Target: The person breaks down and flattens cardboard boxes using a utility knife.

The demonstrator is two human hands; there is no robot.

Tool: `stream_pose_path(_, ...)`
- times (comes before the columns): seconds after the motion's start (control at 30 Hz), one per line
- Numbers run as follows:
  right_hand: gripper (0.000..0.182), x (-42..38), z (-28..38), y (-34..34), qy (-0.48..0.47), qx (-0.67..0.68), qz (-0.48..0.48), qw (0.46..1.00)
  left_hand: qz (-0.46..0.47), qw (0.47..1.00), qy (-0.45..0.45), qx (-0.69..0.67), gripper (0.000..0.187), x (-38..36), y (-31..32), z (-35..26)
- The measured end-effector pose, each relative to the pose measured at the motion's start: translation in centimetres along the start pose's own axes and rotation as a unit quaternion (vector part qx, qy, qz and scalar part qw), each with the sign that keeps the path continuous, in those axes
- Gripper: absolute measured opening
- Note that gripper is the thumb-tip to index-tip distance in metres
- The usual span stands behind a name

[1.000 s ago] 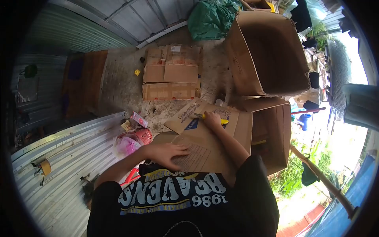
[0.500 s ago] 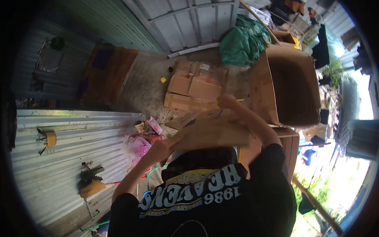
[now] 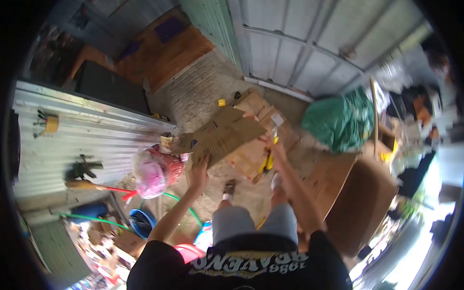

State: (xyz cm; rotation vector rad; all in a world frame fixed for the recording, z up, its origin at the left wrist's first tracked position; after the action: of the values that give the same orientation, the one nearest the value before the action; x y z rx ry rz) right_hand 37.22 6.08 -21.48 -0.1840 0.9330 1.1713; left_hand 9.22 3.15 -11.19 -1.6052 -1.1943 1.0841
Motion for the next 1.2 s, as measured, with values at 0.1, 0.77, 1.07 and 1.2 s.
stream_pose_path(0.1, 0.016, 7.2, -1.7, 0.6, -0.035, 0.040, -0.014, 0.998, -0.023, 1.000, -0.008, 0.007, 0.074, 3.0, 9.3, -3.7)
stream_pose_path(0.77, 0.021, 36.2, -36.9, -37.0, 0.129, -0.064, -0.244, 0.959, 0.065, 0.974, -0.201, -0.086, 0.074, 5.4, 55.4, 4.8)
stream_pose_path(1.07, 0.034, 34.6, -34.5, -36.4, 0.141, -0.268, -0.325, 0.896, 0.135, 0.938, -0.317, 0.040, 0.106, 10.5, 58.7, 14.6)
stream_pose_path(1.2, 0.041, 36.7, -33.7, -38.0, 0.066, -0.372, -0.301, 0.876, 0.156, 0.940, -0.303, 0.022, 0.107, 11.7, 61.4, 15.0)
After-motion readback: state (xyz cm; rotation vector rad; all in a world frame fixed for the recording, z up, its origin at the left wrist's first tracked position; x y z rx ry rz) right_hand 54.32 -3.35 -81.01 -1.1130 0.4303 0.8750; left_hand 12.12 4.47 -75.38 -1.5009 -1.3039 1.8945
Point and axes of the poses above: each hand's wrist, its own x-axis towards the middle knuckle, its own y-axis out of the palm, z = x × y, the point moved 9 cm from there along x, towards the middle knuckle, and after that the axes turned 1 degree about -y, right-handed, at the moved point
